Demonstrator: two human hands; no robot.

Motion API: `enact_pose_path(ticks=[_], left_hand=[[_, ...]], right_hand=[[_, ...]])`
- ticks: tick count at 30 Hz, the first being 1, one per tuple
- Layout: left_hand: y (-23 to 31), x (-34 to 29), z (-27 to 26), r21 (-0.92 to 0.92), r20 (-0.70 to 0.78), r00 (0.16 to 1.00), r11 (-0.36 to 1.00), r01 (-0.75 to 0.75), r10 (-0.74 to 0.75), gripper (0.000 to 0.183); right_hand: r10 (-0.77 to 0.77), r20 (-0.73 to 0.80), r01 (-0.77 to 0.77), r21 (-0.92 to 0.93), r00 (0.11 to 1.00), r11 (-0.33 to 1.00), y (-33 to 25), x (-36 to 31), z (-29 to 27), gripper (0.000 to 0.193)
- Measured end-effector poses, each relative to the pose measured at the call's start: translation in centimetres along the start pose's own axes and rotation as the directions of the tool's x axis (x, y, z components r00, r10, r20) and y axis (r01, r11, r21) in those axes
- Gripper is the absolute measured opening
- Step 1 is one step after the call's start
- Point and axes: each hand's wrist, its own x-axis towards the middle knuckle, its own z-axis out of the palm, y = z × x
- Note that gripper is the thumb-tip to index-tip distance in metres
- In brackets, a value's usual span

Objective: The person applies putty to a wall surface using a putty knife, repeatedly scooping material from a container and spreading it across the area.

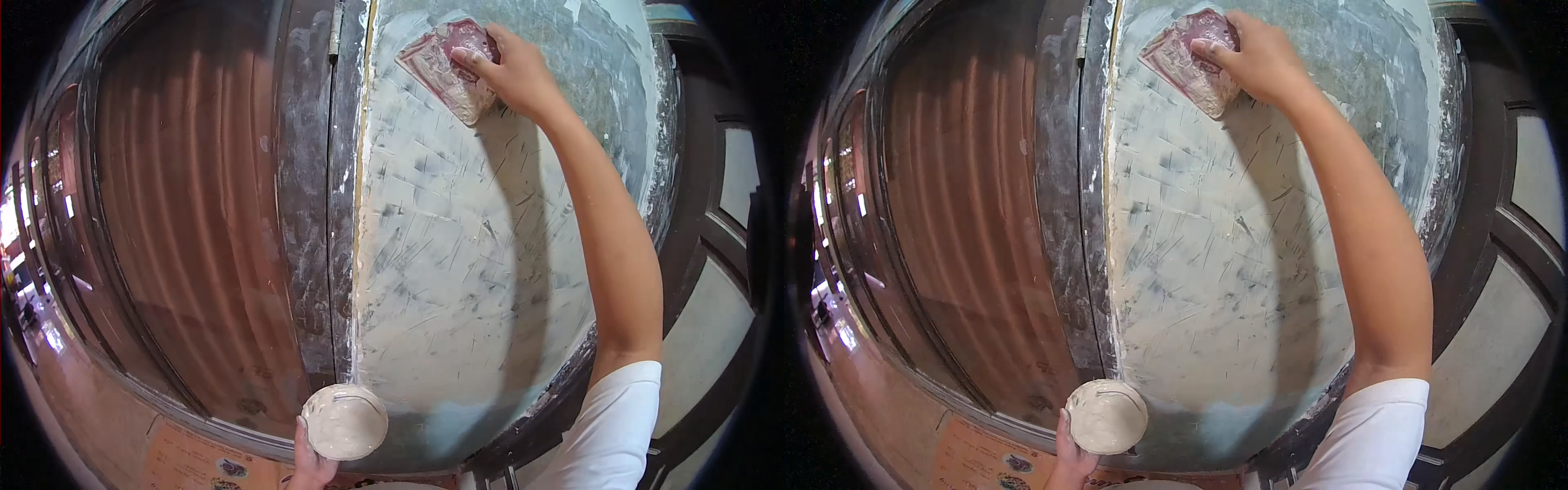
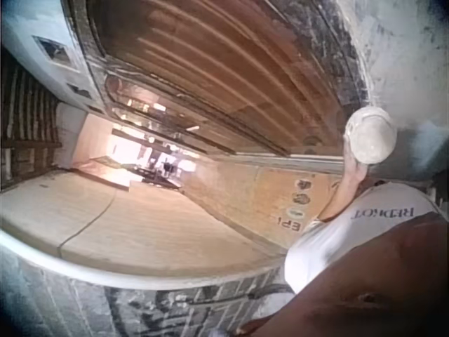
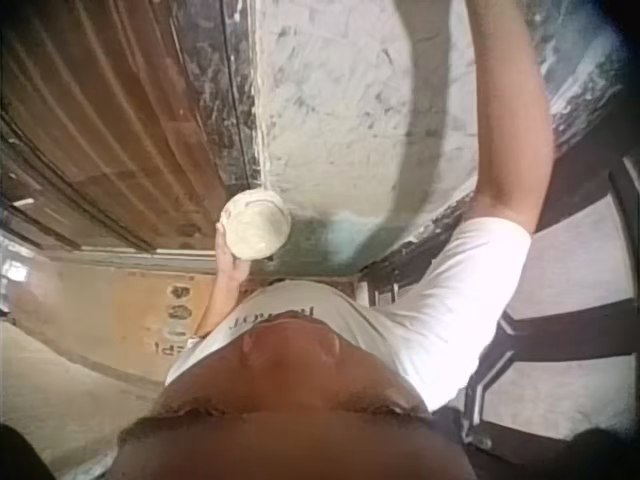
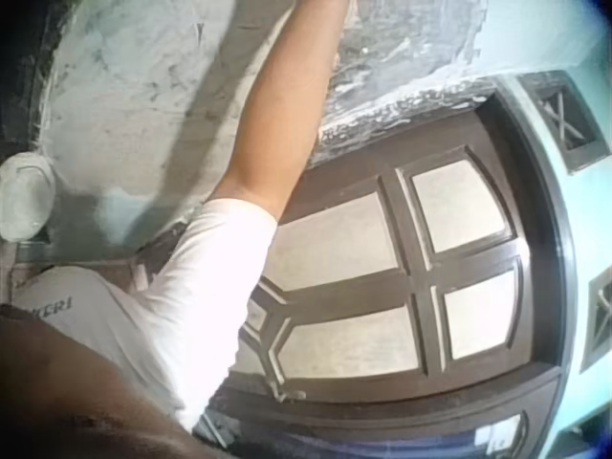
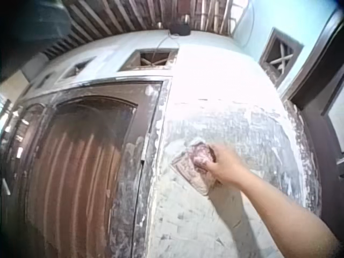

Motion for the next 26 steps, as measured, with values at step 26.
enact_pose_path(ticks=[26], left_hand=[[-1.4, 3.1, 8.0, 0.021, 0.099, 0.987, 0.992, 0.128, -0.129, 0.063]], right_hand=[[0.489, 0.511, -0.705, 0.566, 0.707, 0.428, -5.8, -44.0, 3.9, 0.028]])
